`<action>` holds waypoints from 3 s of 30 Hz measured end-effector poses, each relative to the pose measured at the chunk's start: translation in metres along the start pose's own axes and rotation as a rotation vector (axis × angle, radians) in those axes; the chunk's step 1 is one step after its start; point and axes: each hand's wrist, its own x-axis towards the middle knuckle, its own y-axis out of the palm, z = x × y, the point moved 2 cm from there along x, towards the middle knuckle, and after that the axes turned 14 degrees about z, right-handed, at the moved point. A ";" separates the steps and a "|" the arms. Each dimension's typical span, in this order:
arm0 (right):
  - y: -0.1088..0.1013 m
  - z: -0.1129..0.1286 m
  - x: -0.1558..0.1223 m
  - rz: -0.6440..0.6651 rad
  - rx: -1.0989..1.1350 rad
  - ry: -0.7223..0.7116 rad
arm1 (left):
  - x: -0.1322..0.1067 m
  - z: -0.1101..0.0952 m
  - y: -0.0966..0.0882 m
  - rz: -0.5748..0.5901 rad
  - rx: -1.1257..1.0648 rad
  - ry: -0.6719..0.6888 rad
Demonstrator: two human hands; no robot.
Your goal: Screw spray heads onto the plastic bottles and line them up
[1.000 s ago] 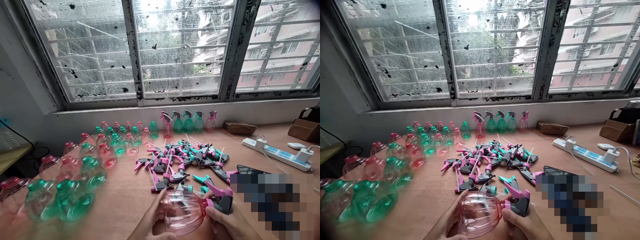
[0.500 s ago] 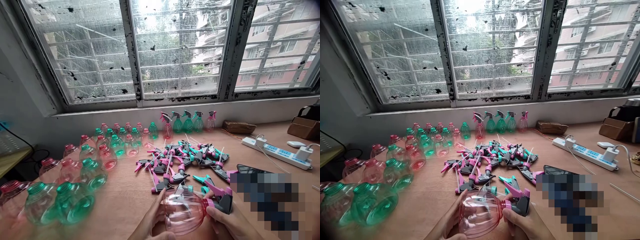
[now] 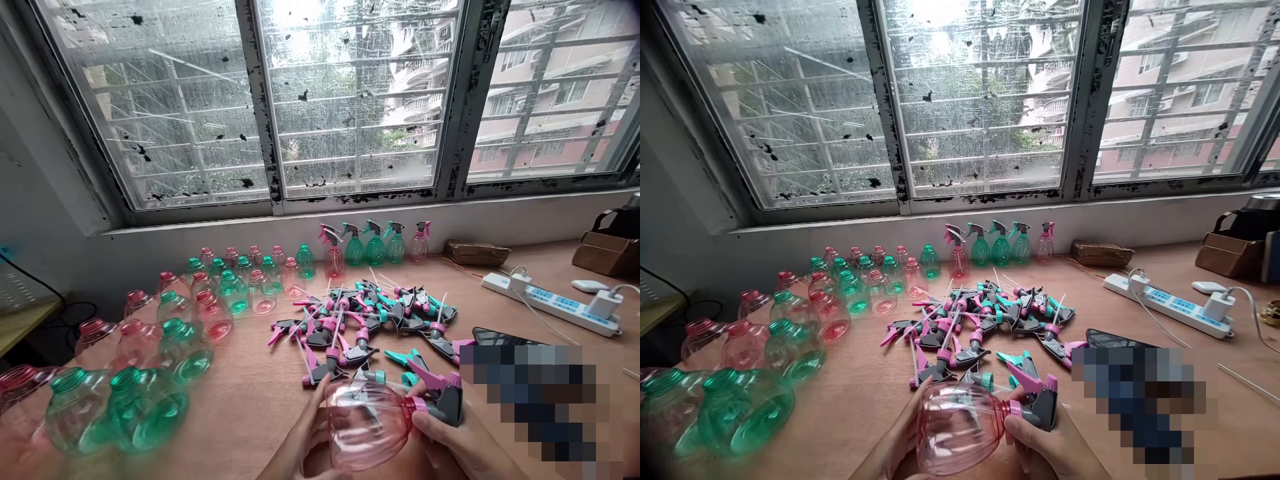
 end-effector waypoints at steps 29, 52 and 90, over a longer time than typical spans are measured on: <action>0.001 0.004 -0.001 0.013 -0.063 0.012 | 0.002 0.001 -0.004 0.003 0.050 0.043; 0.002 0.005 -0.001 0.084 -0.082 0.031 | 0.003 0.005 -0.003 0.043 0.015 0.070; 0.004 0.015 -0.002 0.047 -0.124 0.044 | 0.006 -0.005 0.005 0.034 -0.032 0.070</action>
